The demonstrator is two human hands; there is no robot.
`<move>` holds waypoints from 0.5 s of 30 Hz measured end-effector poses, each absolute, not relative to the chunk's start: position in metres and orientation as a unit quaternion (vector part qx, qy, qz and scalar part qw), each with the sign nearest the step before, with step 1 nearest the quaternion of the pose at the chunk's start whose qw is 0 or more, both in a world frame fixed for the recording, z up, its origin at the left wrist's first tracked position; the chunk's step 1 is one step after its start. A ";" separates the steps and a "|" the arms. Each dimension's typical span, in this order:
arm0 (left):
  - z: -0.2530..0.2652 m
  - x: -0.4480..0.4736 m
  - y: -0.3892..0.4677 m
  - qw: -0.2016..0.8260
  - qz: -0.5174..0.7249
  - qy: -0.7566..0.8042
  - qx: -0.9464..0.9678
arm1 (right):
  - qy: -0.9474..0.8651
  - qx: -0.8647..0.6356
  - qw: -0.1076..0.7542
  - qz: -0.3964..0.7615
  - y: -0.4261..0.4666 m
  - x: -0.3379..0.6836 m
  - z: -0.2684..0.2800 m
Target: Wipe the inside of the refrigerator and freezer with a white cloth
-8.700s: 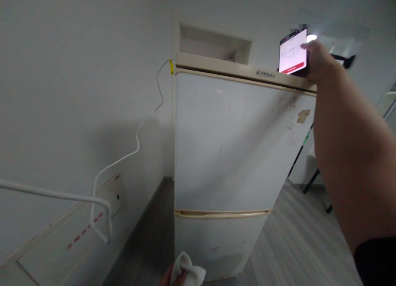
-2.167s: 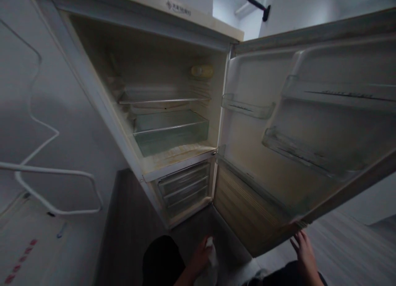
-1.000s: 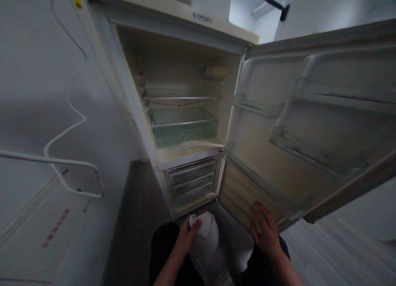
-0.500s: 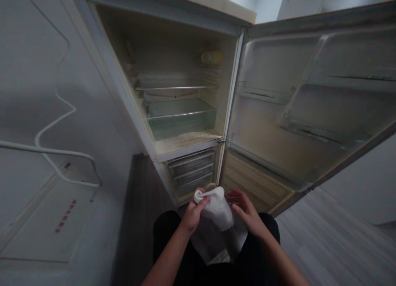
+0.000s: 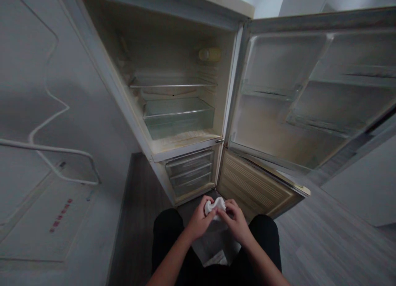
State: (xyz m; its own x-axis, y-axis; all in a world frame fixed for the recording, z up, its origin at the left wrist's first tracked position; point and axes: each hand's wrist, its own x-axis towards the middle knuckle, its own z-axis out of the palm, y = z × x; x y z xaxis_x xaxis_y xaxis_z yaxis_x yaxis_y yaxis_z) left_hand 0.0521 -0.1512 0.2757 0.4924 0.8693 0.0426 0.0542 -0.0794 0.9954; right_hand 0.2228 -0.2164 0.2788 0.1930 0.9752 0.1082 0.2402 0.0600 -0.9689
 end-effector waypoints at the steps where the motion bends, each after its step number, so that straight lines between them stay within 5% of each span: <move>1: 0.276 0.051 -0.153 0.566 0.340 0.349 0.665 | -0.515 -0.592 0.517 0.343 -0.215 0.222 0.277; 11: 0.268 0.030 -0.136 0.512 0.365 0.428 0.649 | -0.383 -0.635 0.626 0.244 -0.210 0.232 0.265; 15: 0.269 0.036 -0.133 0.527 0.391 0.437 0.615 | -0.453 -0.549 0.565 0.417 -0.216 0.196 0.244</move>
State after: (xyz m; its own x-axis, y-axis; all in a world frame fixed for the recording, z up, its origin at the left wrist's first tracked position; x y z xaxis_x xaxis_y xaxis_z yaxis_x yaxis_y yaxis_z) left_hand 0.0357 -0.1333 0.2691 0.3125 0.9497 0.0200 0.1251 -0.0620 0.9902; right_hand 0.1955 -0.2162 0.2438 0.2415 0.9688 0.0550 0.0264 0.0501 -0.9984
